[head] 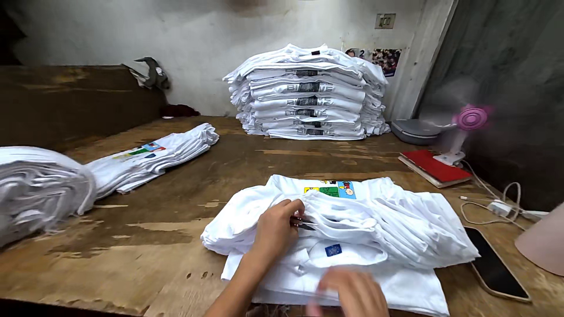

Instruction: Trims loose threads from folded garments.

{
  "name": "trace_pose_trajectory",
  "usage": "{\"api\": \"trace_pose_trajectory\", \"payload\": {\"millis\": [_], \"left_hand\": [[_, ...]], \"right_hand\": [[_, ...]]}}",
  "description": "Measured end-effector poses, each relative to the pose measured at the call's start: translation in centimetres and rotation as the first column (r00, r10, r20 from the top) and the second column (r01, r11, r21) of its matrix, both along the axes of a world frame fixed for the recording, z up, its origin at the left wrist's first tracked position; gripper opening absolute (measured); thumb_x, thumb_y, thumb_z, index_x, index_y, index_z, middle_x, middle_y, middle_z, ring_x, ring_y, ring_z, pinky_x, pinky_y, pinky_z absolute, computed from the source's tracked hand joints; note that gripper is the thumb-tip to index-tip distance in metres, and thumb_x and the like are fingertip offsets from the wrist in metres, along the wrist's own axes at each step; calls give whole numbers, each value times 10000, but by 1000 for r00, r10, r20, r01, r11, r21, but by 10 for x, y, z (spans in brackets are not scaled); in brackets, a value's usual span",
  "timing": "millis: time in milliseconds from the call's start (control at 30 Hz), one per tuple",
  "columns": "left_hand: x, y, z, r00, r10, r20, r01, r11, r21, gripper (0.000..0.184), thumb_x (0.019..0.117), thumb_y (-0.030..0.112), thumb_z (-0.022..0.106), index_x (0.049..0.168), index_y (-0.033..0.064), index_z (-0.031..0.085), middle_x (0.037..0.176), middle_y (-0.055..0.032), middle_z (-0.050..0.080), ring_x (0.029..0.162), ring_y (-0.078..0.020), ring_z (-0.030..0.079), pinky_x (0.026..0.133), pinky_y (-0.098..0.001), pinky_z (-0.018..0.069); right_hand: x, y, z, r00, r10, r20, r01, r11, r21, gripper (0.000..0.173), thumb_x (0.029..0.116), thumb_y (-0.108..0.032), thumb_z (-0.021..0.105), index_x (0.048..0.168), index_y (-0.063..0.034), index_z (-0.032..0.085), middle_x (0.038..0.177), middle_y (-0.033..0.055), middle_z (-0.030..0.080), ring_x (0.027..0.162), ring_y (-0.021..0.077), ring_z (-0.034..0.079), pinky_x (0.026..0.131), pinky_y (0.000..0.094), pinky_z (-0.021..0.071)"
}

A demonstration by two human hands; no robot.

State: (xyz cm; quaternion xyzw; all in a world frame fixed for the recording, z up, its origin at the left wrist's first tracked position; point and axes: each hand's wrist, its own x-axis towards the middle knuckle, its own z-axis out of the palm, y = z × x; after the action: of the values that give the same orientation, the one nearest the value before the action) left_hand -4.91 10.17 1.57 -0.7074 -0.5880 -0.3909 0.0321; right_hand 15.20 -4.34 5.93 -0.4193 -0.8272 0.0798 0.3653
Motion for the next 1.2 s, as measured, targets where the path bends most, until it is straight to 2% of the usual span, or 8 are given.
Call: {"api": "trace_pose_trajectory", "payload": {"millis": [100,300,500,567,633,733,967,1200], "left_hand": [[-1,-32,24,995,46,87,-20,961,-276,202,859,179,768,1025,108,680,848,-52,669,790,-238,664,738,-496,567],[1,-67,23,987,-30,161,129,745,-654,269,899,354,716,900,86,737,775,-78,686,743,-249,673,704,-517,548],[-2,-63,-36,693,-143,707,316,941,-119,111,929,181,702,949,86,755,743,39,712,626,-34,646,583,-228,548],[-1,-66,-42,658,-197,727,345,937,-58,104,938,145,686,973,74,752,759,33,723,629,-29,651,578,-212,549],[-3,-65,-44,666,-251,703,379,925,-30,111,947,125,663,990,69,748,778,33,731,646,-22,660,593,-201,557],[-8,-68,-46,731,-267,628,369,929,-35,109,960,153,661,997,96,746,798,44,737,656,-23,663,588,-201,551],[4,-102,-22,999,23,35,-31,966,255,263,893,457,729,1024,239,796,972,31,735,903,-187,663,786,-432,530],[4,-84,-17,989,-116,-94,128,982,140,164,917,416,694,986,279,752,891,73,689,824,-137,626,733,-387,493]], "right_hand": [[-26,65,-66,969,-246,18,245,969,40,367,977,-452,622,1064,-145,804,1144,85,721,1077,315,658,936,596,462],[-42,71,-110,940,26,-340,111,919,378,104,858,-118,714,811,-125,807,946,24,708,1044,159,624,1017,337,475],[-38,70,-110,866,-30,-498,126,979,161,289,848,-200,810,676,-34,647,979,127,699,928,147,680,823,258,587],[-43,68,-93,874,-159,-460,181,983,4,299,866,-295,804,889,-11,713,1074,151,662,872,144,683,735,272,607],[-49,74,-83,883,-204,-422,189,979,-78,262,881,-275,789,1043,-70,799,1016,107,677,799,138,664,671,297,583],[-53,82,-96,764,-130,-632,172,985,6,77,840,-74,787,903,-75,832,769,21,647,682,26,620,605,160,547],[-53,69,-124,503,-17,-864,143,988,64,77,910,20,665,899,16,741,871,50,639,632,60,652,566,180,606],[-38,63,-127,602,69,-796,111,979,169,94,984,-142,632,915,-154,694,919,-53,633,781,12,641,671,154,573]]}}
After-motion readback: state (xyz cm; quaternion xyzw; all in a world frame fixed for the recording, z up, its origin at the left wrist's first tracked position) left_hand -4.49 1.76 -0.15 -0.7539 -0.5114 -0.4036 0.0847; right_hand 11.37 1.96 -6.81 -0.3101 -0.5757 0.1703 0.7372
